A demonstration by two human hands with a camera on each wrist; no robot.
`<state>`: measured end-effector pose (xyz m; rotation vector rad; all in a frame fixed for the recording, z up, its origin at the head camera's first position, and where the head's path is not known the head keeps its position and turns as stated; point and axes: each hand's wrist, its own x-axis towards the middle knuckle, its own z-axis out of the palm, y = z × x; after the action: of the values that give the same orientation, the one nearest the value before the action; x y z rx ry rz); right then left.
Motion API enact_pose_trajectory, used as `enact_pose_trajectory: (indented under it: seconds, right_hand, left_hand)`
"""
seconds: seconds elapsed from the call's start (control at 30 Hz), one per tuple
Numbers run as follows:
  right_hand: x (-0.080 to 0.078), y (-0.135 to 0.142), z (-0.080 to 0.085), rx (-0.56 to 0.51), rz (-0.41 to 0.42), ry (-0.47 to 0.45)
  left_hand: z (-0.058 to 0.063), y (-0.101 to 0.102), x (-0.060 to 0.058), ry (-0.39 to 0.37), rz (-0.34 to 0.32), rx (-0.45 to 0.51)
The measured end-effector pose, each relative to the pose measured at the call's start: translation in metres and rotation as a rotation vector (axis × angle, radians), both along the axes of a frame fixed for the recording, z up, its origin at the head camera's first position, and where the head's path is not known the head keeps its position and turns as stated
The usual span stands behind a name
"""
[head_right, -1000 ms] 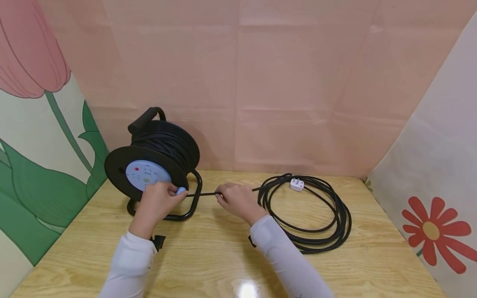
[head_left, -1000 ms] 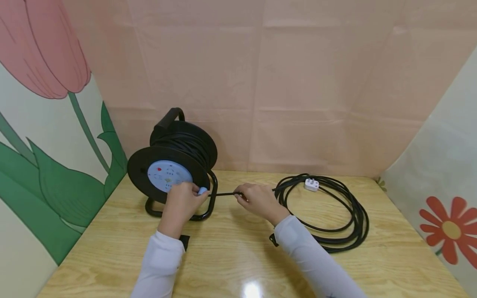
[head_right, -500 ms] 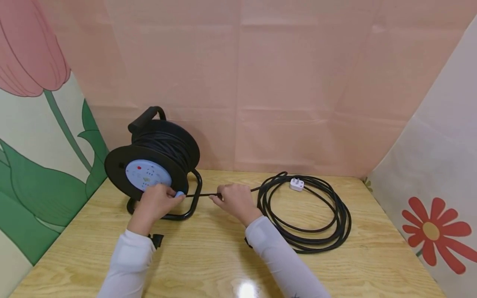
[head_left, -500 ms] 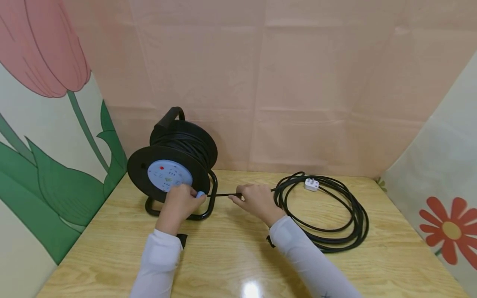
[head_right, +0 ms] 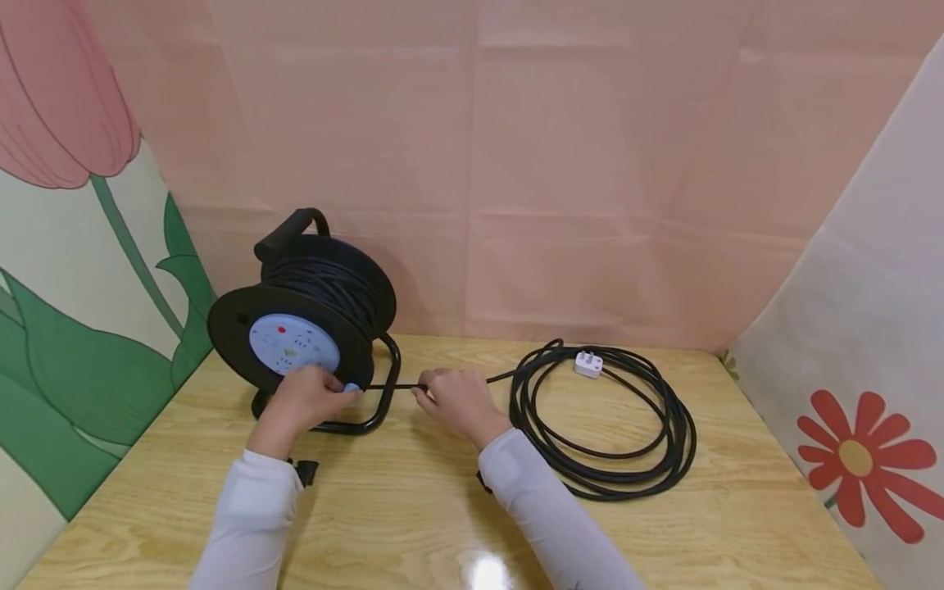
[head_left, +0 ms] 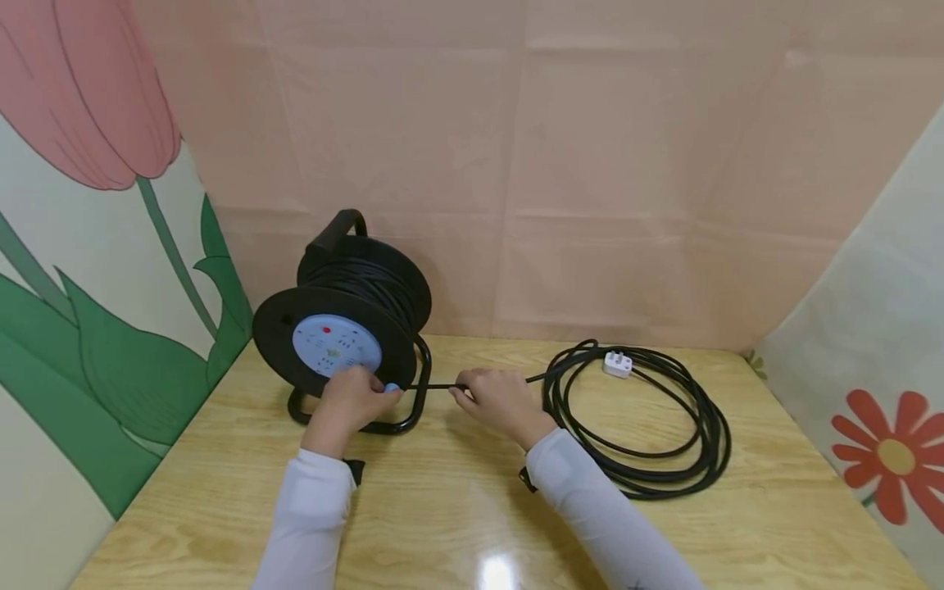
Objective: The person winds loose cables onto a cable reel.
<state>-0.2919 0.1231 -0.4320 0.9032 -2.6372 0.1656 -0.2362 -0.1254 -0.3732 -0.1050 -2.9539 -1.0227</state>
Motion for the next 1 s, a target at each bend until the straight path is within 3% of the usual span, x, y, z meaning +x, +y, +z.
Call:
enact_pose_trajectory:
  seconds: [0.23,0.4,0.73,1.0]
  right_hand:
    - [0.002,-0.007,0.002,0.009,-0.013,-0.011]
    - [0.004,0.005,0.011,0.047,-0.051,-0.034]
    - [0.008,0.06,0.032,0.002,0.002,0.015]
    - [0.006,0.134,0.052,-0.126,-0.091,0.009]
  left_hand:
    - [0.0,-0.004,0.002,-0.044,0.016,-0.016]
    - [0.0,-0.005,0.001,-0.062,0.006,-0.01]
    - [-0.002,-0.008,-0.001,-0.083,-0.019,0.011]
    - [-0.004,-0.009,-0.002,-0.086,-0.019,0.016]
